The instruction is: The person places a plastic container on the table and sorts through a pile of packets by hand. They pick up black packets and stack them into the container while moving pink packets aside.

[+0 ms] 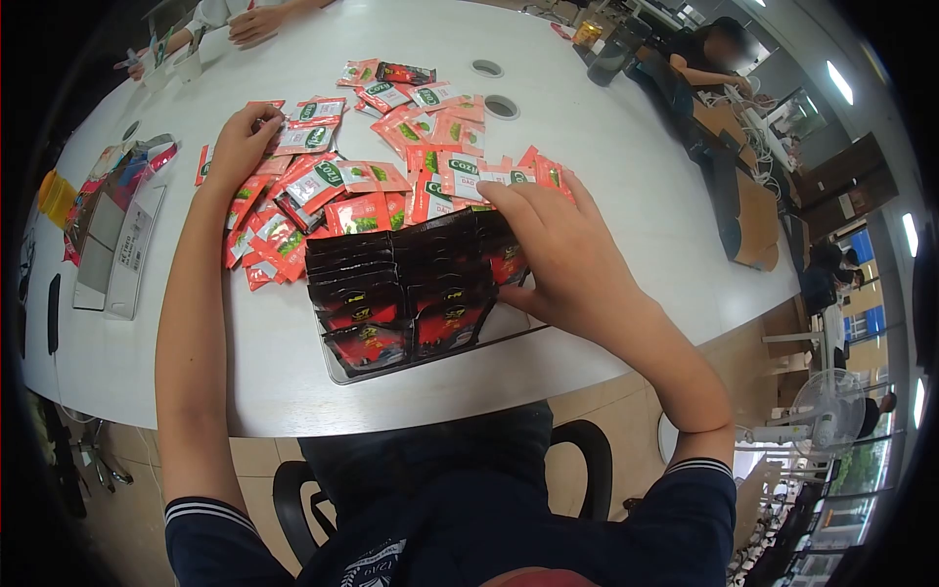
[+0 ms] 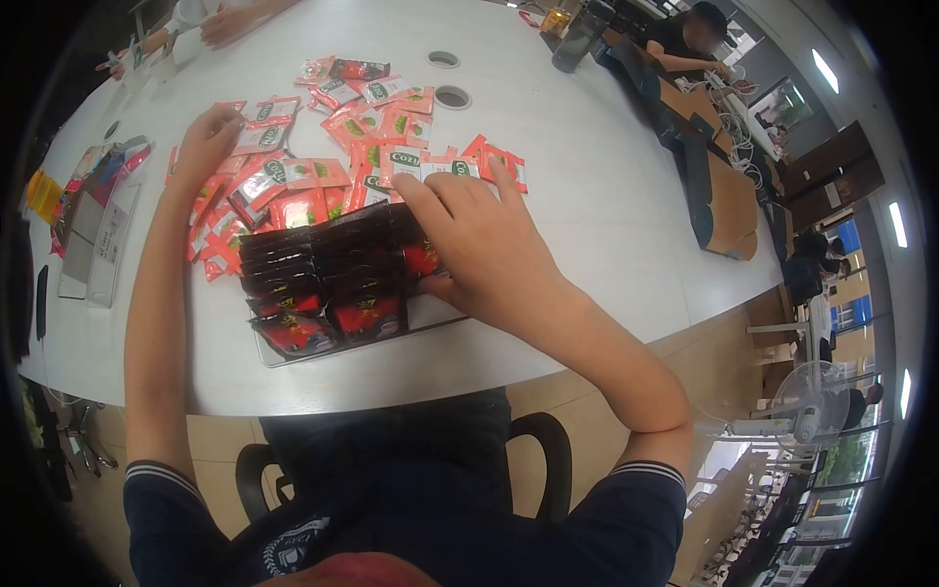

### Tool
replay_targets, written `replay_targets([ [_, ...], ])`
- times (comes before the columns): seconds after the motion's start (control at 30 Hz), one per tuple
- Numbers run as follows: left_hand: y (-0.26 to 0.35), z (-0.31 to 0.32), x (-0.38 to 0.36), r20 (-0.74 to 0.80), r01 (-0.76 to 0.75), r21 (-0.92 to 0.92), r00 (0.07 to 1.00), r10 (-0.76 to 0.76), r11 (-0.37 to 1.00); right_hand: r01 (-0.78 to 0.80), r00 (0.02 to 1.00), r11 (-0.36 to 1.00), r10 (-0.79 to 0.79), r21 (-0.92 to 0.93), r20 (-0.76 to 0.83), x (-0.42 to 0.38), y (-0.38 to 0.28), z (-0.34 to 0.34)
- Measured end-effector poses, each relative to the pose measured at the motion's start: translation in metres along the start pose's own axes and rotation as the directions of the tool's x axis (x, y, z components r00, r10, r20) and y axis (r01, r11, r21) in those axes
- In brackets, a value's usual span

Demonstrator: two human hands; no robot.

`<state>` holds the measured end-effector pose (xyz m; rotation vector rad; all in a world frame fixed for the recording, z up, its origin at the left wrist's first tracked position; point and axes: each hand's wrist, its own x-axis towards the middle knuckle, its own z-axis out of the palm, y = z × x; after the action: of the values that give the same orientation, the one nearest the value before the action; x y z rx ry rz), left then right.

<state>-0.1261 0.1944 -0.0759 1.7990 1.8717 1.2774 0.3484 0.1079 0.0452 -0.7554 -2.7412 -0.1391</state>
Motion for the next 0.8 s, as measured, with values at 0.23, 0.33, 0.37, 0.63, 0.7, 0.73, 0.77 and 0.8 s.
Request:
replay_targets([
  [0.23, 0.036, -0.024, 0.008, 0.171, 0.136, 0.046, 0.975, -0.142, 0.99, 0.001, 1.0, 1.0, -0.001, -0.023, 0.019, 0.002, -0.003, -0.004],
  [0.33, 0.054, -0.017, 0.032, 0.04, -0.001, 0.051, 0.999, -0.001, 0.999, 0.002, 1.0, 1.0, -0.002, -0.016, -0.011, 0.002, 0.0, -0.005],
  [0.37, 0.069, -0.008, 0.038, 0.093, -0.048, 0.066, 0.995, 0.042, 0.997, 0.012, 1.0, 1.0, -0.012, -0.012, -0.011, 0.002, 0.0, -0.004],
  [0.63, 0.1, 0.089, 0.125, 0.19, 0.102, 0.466, 0.959, -0.212, 0.879, 0.03, 1.0, 0.999, -0.029, 0.045, -0.012, 0.002, 0.007, -0.004],
  [0.7, 0.11, 0.104, 0.141, 0.177, 0.198, 0.516, 0.927, -0.33, 0.833, 0.023, 1.0, 0.999, -0.024, 0.042, 0.016, 0.0, 0.008, -0.003],
  [0.73, 0.113, 0.108, 0.144, 0.17, 0.194, 0.537, 0.929, -0.33, 0.821, 0.02, 1.0, 0.998, -0.02, 0.056, 0.006, 0.0, 0.009, -0.002],
  [0.77, 0.113, 0.112, 0.145, 0.167, 0.191, 0.555, 0.928, -0.334, 0.81, 0.014, 1.0, 0.997, -0.014, 0.073, 0.001, -0.001, 0.01, 0.0],
  [0.8, 0.11, 0.116, 0.148, 0.165, 0.192, 0.571, 0.925, -0.341, 0.798, 0.01, 1.0, 0.996, -0.01, 0.09, 0.002, -0.002, 0.011, 0.002],
])
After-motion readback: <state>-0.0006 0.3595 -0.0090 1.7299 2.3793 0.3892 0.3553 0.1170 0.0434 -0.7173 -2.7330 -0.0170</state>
